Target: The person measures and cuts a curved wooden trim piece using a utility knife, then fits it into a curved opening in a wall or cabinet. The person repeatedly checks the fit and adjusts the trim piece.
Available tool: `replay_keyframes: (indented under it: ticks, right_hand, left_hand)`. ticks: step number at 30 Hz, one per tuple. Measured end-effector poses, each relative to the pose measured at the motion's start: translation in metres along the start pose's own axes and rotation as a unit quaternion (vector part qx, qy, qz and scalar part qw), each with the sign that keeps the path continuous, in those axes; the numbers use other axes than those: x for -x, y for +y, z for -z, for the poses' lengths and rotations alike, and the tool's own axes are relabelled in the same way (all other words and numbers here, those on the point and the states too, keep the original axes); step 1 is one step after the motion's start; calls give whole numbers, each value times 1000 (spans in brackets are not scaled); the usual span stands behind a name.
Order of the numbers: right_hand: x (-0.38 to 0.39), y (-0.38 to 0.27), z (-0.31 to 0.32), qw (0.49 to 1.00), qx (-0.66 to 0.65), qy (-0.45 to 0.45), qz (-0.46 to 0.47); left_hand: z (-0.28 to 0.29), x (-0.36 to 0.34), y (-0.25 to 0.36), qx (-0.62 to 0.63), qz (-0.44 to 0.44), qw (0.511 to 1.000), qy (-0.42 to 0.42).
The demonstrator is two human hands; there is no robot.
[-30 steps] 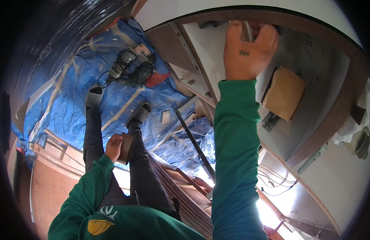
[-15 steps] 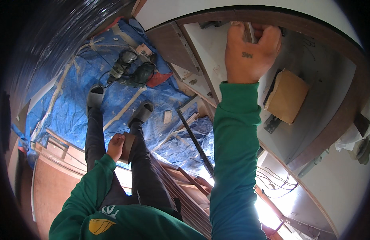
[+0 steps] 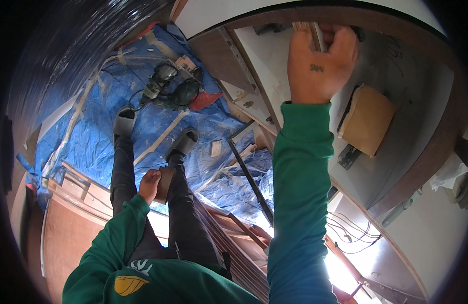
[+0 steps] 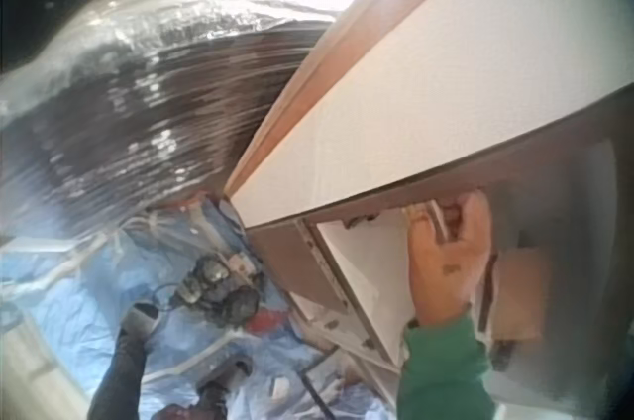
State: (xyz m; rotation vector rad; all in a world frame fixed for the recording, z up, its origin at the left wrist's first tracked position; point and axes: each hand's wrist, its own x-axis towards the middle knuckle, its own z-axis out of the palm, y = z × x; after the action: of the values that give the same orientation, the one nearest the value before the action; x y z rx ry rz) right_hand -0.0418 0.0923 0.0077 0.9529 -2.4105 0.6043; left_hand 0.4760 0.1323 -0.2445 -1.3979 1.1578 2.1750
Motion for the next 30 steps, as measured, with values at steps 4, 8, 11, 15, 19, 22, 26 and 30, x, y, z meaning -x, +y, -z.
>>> replay_keyframes:
  ticks: [4,8,11,15,19,22,26,30]
  right_hand:
    - [0,1,0,1000,3,2,17]
    - [0,1,1,1000,7,2,24]
    - [2,0,-1,1000,11,5,12]
    - [2,-1,-3,999,34,13,24]
    - [2,-1,-3,998,42,13,37]
    - [1,-1,-2,998,36,9,47]
    - [2,3,2,998,22,3,51]
    - [2,10,3,998,3,-3,61]
  left_hand:
    - [-1,1,-2,37,7,999,-5]
    - [1,3,-2,12,6,1000,1]
    - [5,4,-4,-20,14,1000,-1]
    - [8,2,-14,-37,-5,999,6]
    - [7,0,-25,6,19,1000,4]
    - [7,1,-27,5,2,1000,12]
    - [9,2,-24,-16,-9,1000,6]
    - [12,3,-22,-28,-4,1000,1]
